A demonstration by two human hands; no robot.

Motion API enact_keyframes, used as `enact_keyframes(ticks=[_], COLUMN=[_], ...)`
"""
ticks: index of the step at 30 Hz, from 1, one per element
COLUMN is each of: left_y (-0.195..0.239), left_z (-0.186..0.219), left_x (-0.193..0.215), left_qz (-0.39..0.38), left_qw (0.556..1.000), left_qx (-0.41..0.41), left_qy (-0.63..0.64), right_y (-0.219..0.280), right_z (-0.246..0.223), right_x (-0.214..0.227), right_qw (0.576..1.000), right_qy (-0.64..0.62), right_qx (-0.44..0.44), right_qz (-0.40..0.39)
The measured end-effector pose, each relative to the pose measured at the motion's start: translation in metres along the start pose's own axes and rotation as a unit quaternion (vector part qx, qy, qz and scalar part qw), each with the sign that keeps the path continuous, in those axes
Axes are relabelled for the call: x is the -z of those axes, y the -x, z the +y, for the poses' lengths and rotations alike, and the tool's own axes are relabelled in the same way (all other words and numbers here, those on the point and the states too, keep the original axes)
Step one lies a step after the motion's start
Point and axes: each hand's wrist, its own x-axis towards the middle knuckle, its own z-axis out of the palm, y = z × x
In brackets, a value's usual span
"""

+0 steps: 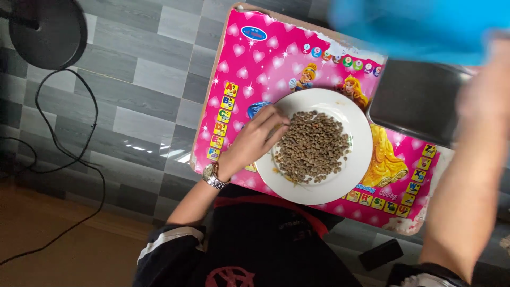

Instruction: The person pours seeds from a plastic container onto a white plate. They then use their hands to sort through the seeds on the plate, picking out specific items and placing them into a metal tray and a blue plastic basket.

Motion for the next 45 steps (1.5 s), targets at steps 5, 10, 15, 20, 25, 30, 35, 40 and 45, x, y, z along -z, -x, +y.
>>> enact_keyframes(ticks=[5,10,15,20,25,30,35,40,45], left_y=[0.012,0.024,0.027,0.026,0.027,0.024,0.024,0.021,0.002], left_z=[0.016,0.026,0.026,0.029,0.028,0.023,0.009,0.008,0.024], left_x=[0.007,0.013,0.01,0.008,-0.002,-0.007,-0.024,-0.02,-0.015], left_qz=[0.045,0.054,0.05,0.049,0.046,0.039,0.073,0.076,0.052], left_qw=[0.998,0.997,0.998,0.998,0.999,0.999,0.995,0.997,0.996], left_qx=[-0.007,0.011,0.016,0.021,0.015,0.006,-0.042,-0.018,-0.038], left_qy=[0.033,0.049,0.043,0.041,0.0,-0.031,-0.045,-0.013,-0.068], right_y=[0.064,0.084,0.1,0.116,0.129,0.169,0.203,0.203,0.21], right_z=[-0.341,-0.338,-0.332,-0.344,-0.375,-0.376,-0.361,-0.368,-0.358], right_x=[-0.154,-0.197,-0.211,-0.208,-0.187,-0.148,-0.137,-0.132,-0.137], right_qw=[0.97,0.962,0.961,0.965,0.961,0.959,0.922,0.894,0.866], right_qy=[0.007,0.057,0.08,0.044,0.008,0.066,0.123,0.146,0.213], right_qx=[0.203,0.226,0.22,0.2,0.211,0.26,0.281,0.307,0.33], right_qz=[-0.131,-0.143,-0.149,-0.164,-0.18,-0.094,-0.237,-0.293,-0.308])
